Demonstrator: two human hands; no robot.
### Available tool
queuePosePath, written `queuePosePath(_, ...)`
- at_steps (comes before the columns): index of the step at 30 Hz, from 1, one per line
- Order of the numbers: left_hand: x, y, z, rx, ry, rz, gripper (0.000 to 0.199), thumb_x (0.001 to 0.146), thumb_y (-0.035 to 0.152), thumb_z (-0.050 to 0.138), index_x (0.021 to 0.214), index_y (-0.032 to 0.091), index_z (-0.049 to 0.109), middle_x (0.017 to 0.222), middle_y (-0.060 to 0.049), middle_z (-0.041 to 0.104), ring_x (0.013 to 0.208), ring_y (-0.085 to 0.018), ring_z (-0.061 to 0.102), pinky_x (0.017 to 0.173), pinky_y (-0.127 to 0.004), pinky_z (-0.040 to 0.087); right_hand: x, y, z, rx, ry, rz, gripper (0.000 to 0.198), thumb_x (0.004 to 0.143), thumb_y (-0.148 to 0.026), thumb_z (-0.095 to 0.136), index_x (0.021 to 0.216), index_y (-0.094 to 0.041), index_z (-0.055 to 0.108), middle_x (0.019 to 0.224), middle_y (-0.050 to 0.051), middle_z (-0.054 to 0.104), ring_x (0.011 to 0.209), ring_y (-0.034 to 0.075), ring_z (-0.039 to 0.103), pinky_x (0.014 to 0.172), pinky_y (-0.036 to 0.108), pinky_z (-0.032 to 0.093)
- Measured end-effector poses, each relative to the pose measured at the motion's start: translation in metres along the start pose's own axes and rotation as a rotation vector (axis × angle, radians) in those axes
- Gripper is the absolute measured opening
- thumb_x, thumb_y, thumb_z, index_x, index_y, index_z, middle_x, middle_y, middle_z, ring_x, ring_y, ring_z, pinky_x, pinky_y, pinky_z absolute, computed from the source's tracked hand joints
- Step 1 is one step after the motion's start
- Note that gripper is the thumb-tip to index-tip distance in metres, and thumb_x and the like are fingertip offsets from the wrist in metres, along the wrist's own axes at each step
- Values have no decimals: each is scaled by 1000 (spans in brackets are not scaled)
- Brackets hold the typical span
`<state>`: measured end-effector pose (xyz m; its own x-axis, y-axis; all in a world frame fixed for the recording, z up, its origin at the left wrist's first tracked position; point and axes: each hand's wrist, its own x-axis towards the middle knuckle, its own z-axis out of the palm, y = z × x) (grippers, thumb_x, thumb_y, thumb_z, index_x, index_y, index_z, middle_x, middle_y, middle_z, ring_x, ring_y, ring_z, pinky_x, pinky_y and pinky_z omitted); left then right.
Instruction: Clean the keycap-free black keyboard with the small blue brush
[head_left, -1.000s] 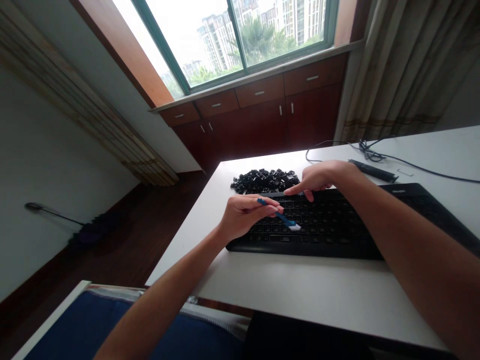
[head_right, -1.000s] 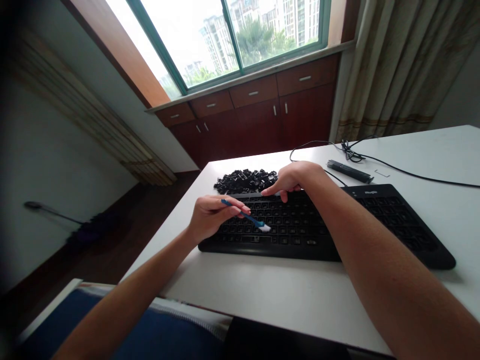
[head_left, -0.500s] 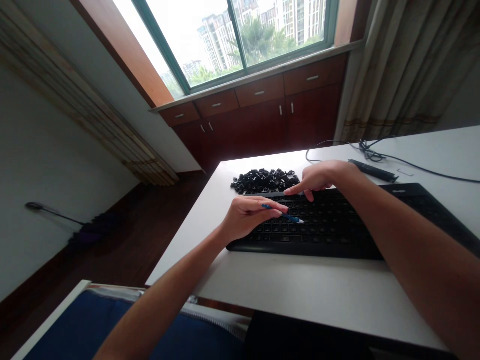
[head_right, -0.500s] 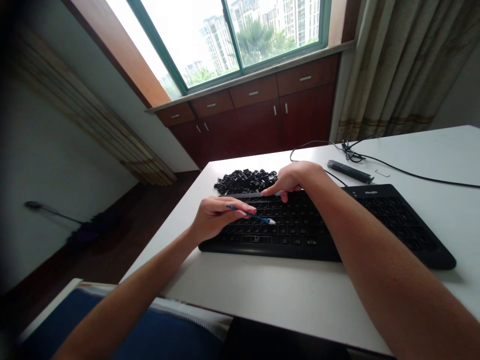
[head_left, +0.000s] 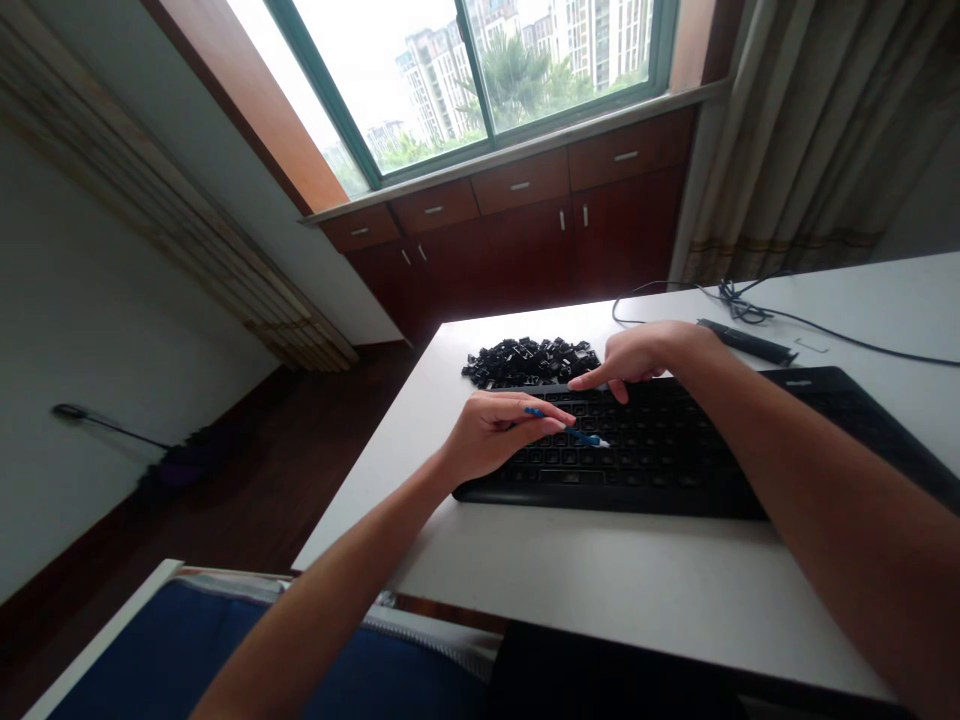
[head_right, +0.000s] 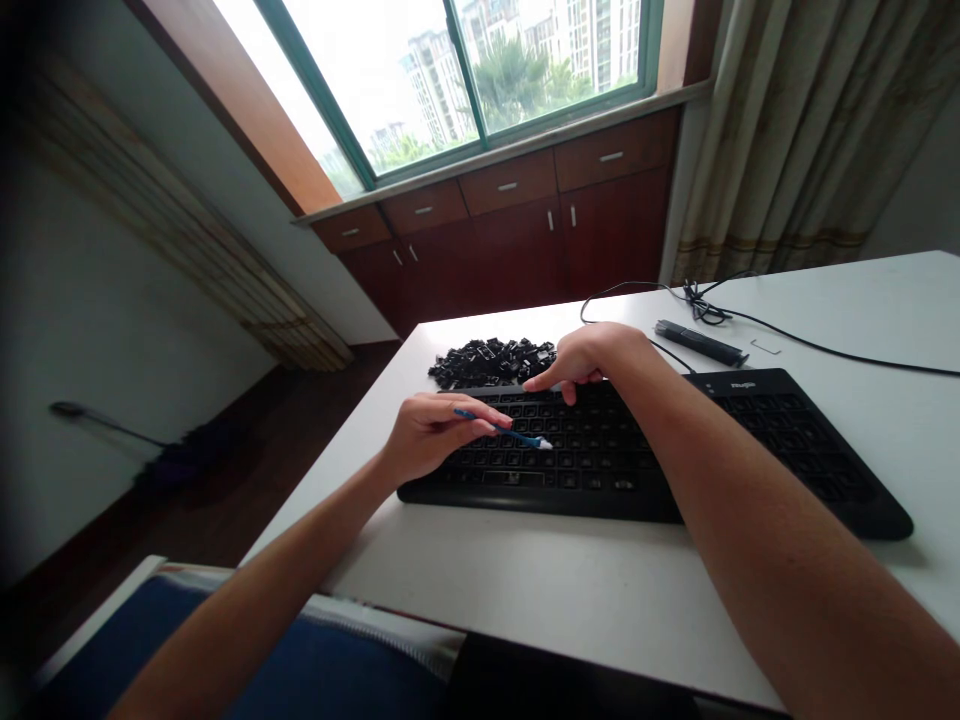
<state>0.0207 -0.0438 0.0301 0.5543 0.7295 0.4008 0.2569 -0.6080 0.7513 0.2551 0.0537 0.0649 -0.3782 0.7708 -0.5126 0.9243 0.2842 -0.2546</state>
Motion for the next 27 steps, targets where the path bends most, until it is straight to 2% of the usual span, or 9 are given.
queuePosePath(4,-1,0,0,-29,11,-4,19,89,30,64,94,16,76,92,-8,76,73,-13,69,67,-24,58,0,-1,0,-21,-72,42,77,61,-91,46,69,-21,77,64,6,49,63,20,51,64,37,41)
queuePosePath(8,-1,-2,0,-222,113,-19,28,95,27,55,118,16,66,88,-7,74,82,-15,71,76,-27,61,-1,-2,-1,-24,-78,54,80,60,-93,44,72,-21,77,68,6,51,66,20,52,66,36,41)
queuePosePath(11,-1,-1,2,-329,143,-18,35,97,27,52,129,16,59,101,-10,74,96,-20,71,85,-34,62,-2,-2,-1,-21,-82,58,82,58,-93,44,74,-20,77,68,6,51,67,20,51,65,35,41)
queuePosePath(14,-2,0,6,-363,108,-47,34,96,28,53,127,14,59,108,-12,73,103,-22,70,89,-38,61,-2,-2,-1,-18,-80,56,82,58,-93,45,74,-20,77,68,5,51,66,20,51,65,35,41)
queuePosePath(18,-3,1,10,-363,46,-73,28,96,25,53,120,13,62,111,-12,72,104,-22,70,90,-36,61,-1,-1,-1,-20,-79,52,81,58,-93,45,74,-21,77,66,5,50,64,19,51,64,35,40)
queuePosePath(22,-2,2,9,-277,28,-46,25,96,25,53,115,14,65,110,-11,73,106,-21,69,95,-37,58,-1,-1,-1,-22,-75,50,79,60,-92,46,74,-20,77,66,5,51,64,19,51,64,35,40)
queuePosePath(27,-2,1,7,-165,-7,-14,25,93,24,58,115,14,65,104,-10,73,95,-18,71,84,-30,60,0,-1,-1,-26,-74,45,79,60,-92,45,73,-20,77,67,5,52,64,19,51,64,35,41)
